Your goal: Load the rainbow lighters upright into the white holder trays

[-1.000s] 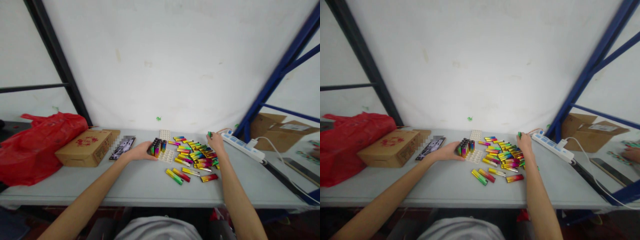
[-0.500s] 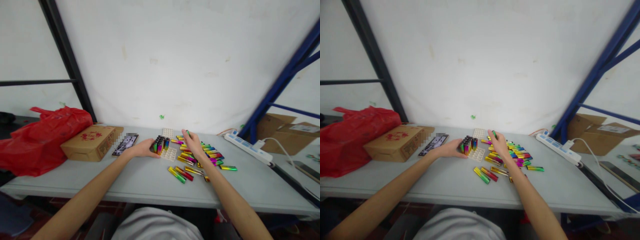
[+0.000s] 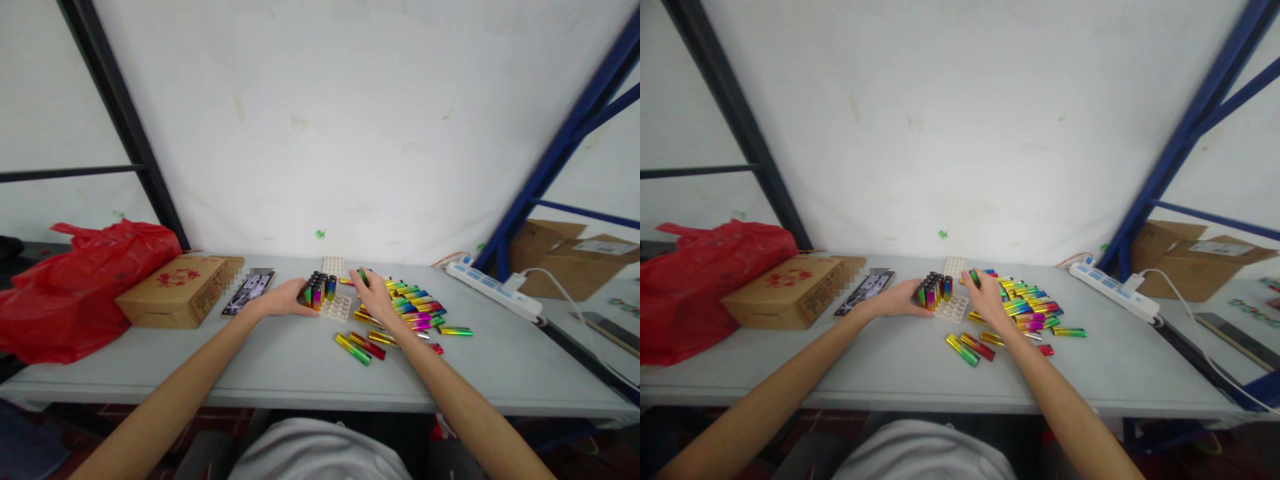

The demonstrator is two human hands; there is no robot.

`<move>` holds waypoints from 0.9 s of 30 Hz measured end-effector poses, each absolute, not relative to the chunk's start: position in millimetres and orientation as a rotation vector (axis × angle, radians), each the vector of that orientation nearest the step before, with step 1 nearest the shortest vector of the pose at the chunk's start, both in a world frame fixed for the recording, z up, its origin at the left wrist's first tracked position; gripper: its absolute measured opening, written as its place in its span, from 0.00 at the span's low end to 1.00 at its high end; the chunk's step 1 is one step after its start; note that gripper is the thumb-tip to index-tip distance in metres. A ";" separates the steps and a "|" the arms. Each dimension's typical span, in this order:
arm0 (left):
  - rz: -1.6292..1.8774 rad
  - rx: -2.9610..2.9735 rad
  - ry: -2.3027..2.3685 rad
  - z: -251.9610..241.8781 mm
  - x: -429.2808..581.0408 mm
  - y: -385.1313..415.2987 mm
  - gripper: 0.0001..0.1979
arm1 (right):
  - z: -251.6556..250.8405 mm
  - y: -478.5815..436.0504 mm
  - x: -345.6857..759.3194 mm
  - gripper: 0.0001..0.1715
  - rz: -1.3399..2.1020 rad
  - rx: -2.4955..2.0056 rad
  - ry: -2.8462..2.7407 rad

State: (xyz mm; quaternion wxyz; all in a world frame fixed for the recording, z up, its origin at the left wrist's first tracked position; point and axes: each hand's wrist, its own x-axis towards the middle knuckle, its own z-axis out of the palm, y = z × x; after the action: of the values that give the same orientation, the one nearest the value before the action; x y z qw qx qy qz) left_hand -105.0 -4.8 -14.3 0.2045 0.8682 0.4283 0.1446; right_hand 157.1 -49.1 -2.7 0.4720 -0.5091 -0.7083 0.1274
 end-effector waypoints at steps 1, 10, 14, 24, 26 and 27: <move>0.397 2.420 1.198 -14.2 -104.9 -5.0 0.40 | -1.5 -50.1 158.0 0.24 0.322 -1.240 -1.771; 0.398 2.447 1.225 -15.8 -104.9 -5.7 0.40 | -4.9 -50.7 160.6 0.27 0.044 -1.140 -2.255; 0.397 2.459 1.243 -17.8 -104.8 -4.2 0.39 | -8.3 -48.0 158.0 0.29 0.162 -1.204 -2.166; 0.464 2.459 1.183 -17.3 -105.7 -5.8 0.39 | -20.3 -42.5 146.7 0.17 -0.031 -1.241 -2.399; 0.461 2.462 1.177 -17.3 -105.9 -5.8 0.39 | -19.2 -42.9 139.9 0.16 -0.154 -1.267 -2.451; 0.460 2.462 1.176 -17.6 -105.9 -5.6 0.39 | -17.8 -43.5 136.6 0.17 -0.203 -1.303 -2.467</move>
State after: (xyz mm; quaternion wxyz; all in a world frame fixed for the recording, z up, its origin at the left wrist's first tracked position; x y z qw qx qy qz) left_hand -105.9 -5.6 -17.6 0.1862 0.8743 0.4175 0.1632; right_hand 136.6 -43.5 -17.8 0.1715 -0.4589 -0.8688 -0.0716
